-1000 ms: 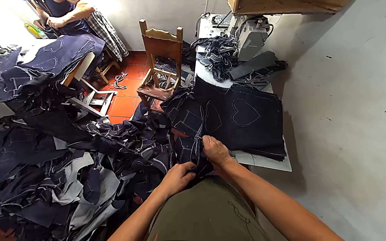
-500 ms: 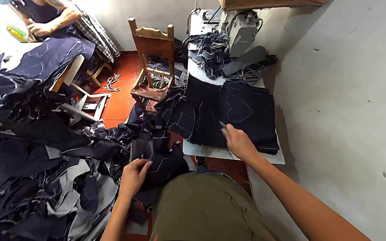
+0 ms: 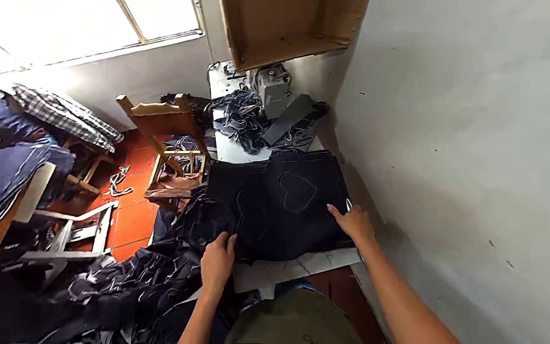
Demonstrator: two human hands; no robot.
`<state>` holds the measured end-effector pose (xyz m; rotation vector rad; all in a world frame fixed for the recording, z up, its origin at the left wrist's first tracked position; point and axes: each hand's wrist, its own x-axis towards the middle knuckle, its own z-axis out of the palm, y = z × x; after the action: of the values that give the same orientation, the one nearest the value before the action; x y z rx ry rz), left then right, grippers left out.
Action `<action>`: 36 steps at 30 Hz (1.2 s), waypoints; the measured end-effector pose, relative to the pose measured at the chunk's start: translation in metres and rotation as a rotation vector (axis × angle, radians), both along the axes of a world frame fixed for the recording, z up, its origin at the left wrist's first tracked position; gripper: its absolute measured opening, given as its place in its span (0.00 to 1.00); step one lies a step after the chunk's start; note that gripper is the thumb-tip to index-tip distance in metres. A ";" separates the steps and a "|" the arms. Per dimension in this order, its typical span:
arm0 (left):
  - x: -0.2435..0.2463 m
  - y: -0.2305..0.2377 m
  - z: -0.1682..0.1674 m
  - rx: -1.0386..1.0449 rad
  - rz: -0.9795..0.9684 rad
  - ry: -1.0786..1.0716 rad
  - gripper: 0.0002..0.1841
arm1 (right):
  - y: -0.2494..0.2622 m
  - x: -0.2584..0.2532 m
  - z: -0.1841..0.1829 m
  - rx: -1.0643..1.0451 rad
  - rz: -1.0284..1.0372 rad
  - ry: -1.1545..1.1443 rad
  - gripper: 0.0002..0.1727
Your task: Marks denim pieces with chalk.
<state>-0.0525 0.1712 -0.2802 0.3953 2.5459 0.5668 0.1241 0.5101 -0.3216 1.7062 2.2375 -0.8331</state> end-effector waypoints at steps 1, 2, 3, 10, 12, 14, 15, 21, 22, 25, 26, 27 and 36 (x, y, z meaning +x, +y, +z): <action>-0.005 0.007 0.001 0.011 0.037 0.057 0.22 | 0.008 0.008 0.000 -0.051 -0.021 0.003 0.57; -0.010 0.015 0.001 -0.007 0.053 0.084 0.22 | 0.014 0.015 -0.002 -0.082 -0.030 0.045 0.53; -0.016 0.023 0.001 -0.073 0.041 0.063 0.23 | 0.020 0.021 -0.006 -0.101 -0.040 0.113 0.48; -0.025 0.011 0.006 -0.118 0.054 0.020 0.23 | 0.050 0.033 -0.029 -0.020 0.001 0.133 0.33; -0.020 0.005 0.013 0.011 0.015 0.195 0.21 | 0.042 0.018 -0.006 0.036 0.088 -0.032 0.44; -0.015 0.011 0.028 0.078 -0.115 0.254 0.25 | 0.025 -0.018 0.019 0.108 0.194 0.042 0.44; -0.014 0.017 0.034 0.076 -0.208 0.276 0.29 | 0.015 -0.040 0.026 0.075 0.261 0.086 0.42; -0.113 0.065 0.009 -0.326 -0.263 0.210 0.50 | 0.023 -0.116 -0.049 0.193 0.286 0.079 0.50; -0.132 0.068 -0.006 -0.380 -0.200 0.086 0.51 | 0.028 -0.117 -0.057 0.227 0.260 0.047 0.51; -0.145 0.062 -0.047 -0.302 -0.087 -0.066 0.51 | 0.034 -0.114 -0.071 0.314 0.276 0.010 0.54; -0.142 0.062 -0.049 -0.304 -0.074 -0.092 0.51 | 0.035 -0.113 -0.074 0.331 0.289 0.008 0.54; -0.138 0.063 -0.045 -0.330 -0.063 -0.125 0.51 | 0.036 -0.113 -0.076 0.344 0.307 0.006 0.54; -0.040 -0.075 -0.011 0.104 0.032 0.168 0.63 | 0.038 -0.116 -0.052 0.209 0.381 0.124 0.51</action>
<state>-0.0920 0.0964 -0.2909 0.4567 2.6944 0.7068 0.0085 0.5478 -0.3735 1.2620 2.6959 -0.6483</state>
